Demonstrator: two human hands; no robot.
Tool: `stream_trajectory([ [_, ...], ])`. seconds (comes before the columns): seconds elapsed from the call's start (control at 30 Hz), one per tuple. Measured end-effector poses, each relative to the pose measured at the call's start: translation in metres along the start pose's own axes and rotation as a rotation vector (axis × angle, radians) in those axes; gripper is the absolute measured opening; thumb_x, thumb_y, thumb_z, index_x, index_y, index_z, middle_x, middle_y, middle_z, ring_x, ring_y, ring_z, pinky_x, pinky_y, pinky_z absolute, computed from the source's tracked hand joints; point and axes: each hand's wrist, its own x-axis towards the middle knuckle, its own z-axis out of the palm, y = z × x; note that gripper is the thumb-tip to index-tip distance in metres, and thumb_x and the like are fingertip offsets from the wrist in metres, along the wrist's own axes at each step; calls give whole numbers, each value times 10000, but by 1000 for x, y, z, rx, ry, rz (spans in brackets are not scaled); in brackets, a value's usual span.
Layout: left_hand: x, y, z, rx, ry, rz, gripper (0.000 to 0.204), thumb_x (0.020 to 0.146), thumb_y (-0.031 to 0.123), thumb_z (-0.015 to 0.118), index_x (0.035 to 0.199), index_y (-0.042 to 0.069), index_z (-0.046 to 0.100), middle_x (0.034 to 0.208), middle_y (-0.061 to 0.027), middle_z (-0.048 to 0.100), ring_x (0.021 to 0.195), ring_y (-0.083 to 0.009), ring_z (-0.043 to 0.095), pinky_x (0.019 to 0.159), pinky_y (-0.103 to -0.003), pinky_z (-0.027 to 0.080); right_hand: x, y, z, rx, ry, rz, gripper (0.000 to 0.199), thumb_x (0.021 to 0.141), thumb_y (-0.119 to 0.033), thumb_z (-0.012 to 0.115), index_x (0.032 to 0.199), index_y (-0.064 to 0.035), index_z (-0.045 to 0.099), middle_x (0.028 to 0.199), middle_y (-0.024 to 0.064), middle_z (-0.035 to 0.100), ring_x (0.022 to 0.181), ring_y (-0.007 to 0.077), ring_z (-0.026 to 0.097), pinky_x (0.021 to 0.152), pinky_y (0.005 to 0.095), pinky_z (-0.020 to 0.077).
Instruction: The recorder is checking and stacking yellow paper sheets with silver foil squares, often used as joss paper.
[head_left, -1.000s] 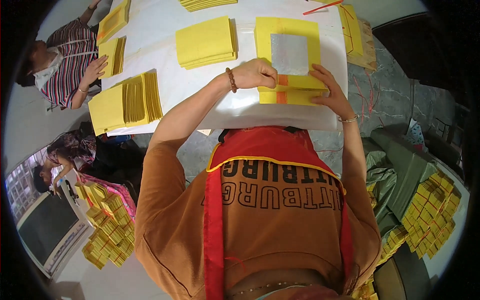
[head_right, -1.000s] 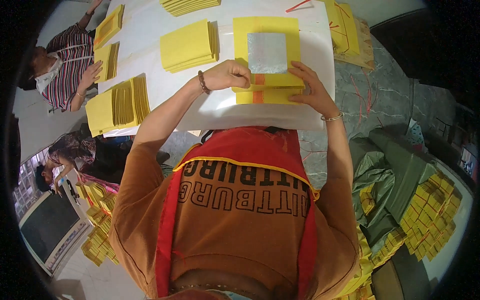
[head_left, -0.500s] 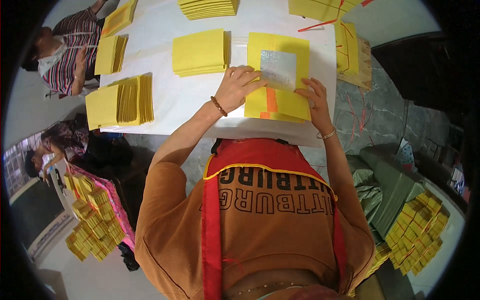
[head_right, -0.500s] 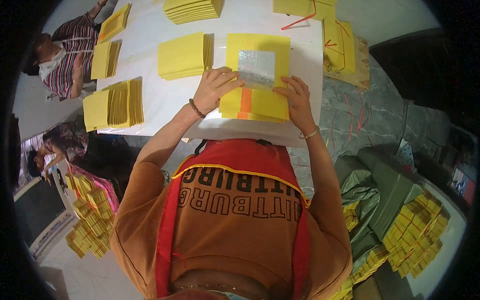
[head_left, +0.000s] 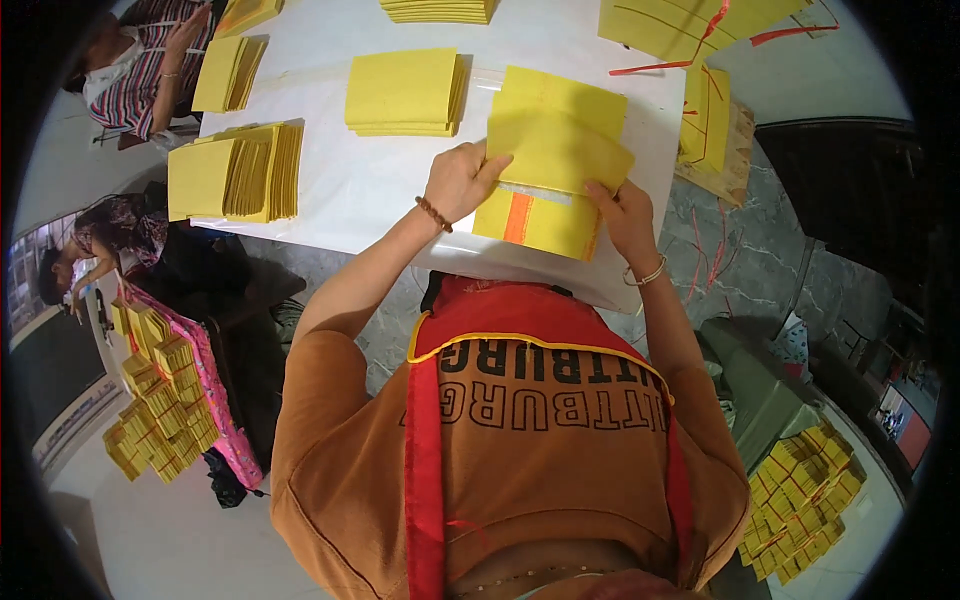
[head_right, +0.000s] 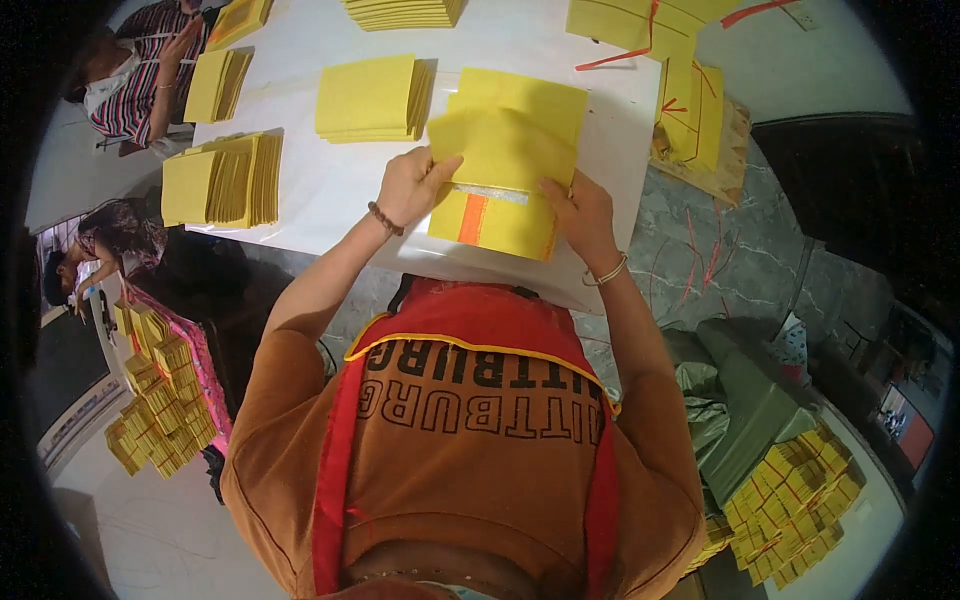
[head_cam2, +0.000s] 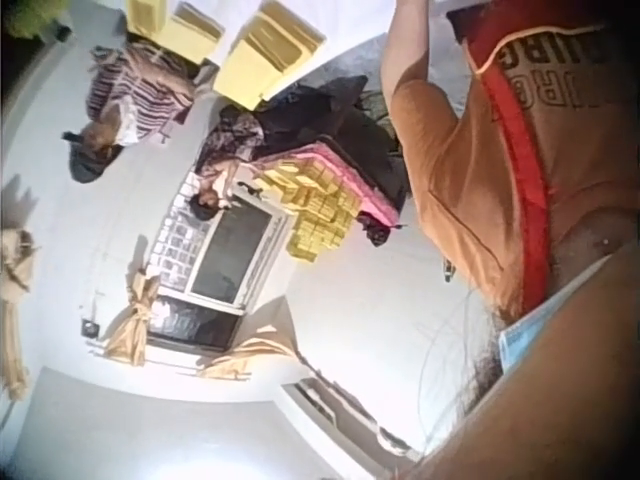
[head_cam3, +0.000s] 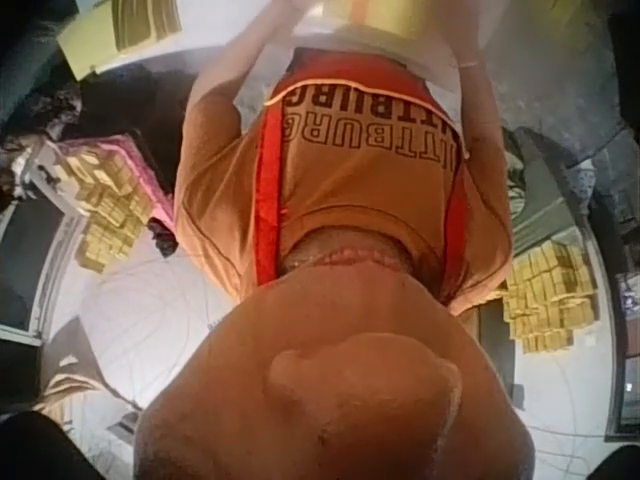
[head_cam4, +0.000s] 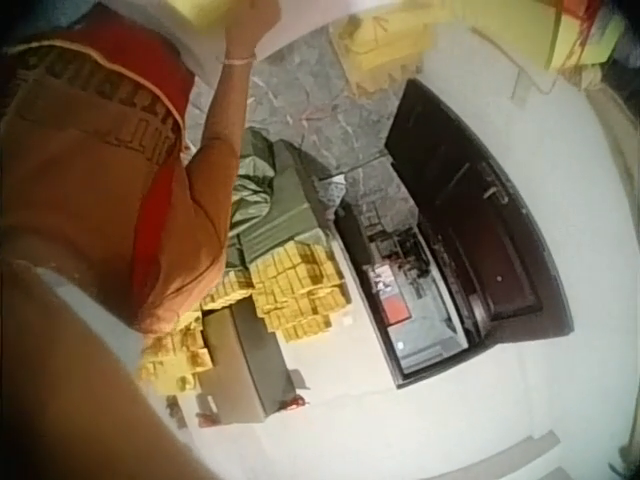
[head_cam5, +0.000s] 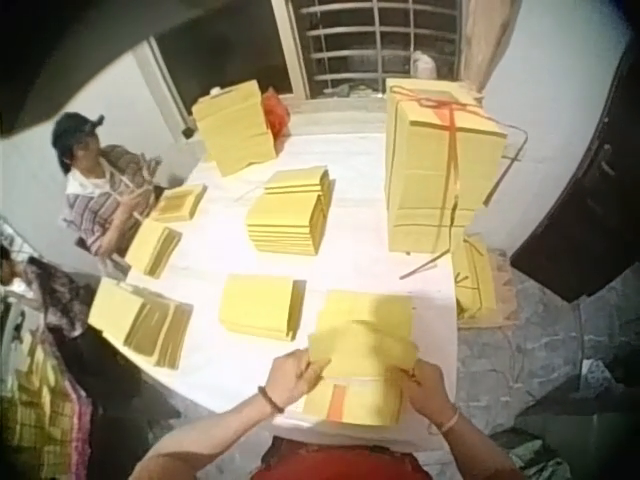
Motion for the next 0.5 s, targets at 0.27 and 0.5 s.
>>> stream_trajectory([
  [0.27, 22, -36, 25, -477, -84, -231, 258, 824, 199, 616, 984, 1, 575, 619, -85, 584, 535, -146, 527, 509, -296, 405, 15, -3, 9, 254, 169, 176, 398, 800, -121, 640, 1186, -76, 554, 815, 61, 660, 654, 79, 555, 620, 232, 452],
  [0.5, 24, -27, 26, -611, -11, -212, 563, 797, 170, 635, 1261, 29, 350, 611, -58, 578, 534, -140, 529, 514, -283, 407, 13, 6, 19, 333, 224, 128, 386, 790, -118, 649, 1164, -46, 588, 856, 53, 660, 693, 76, 566, 643, 226, 464],
])
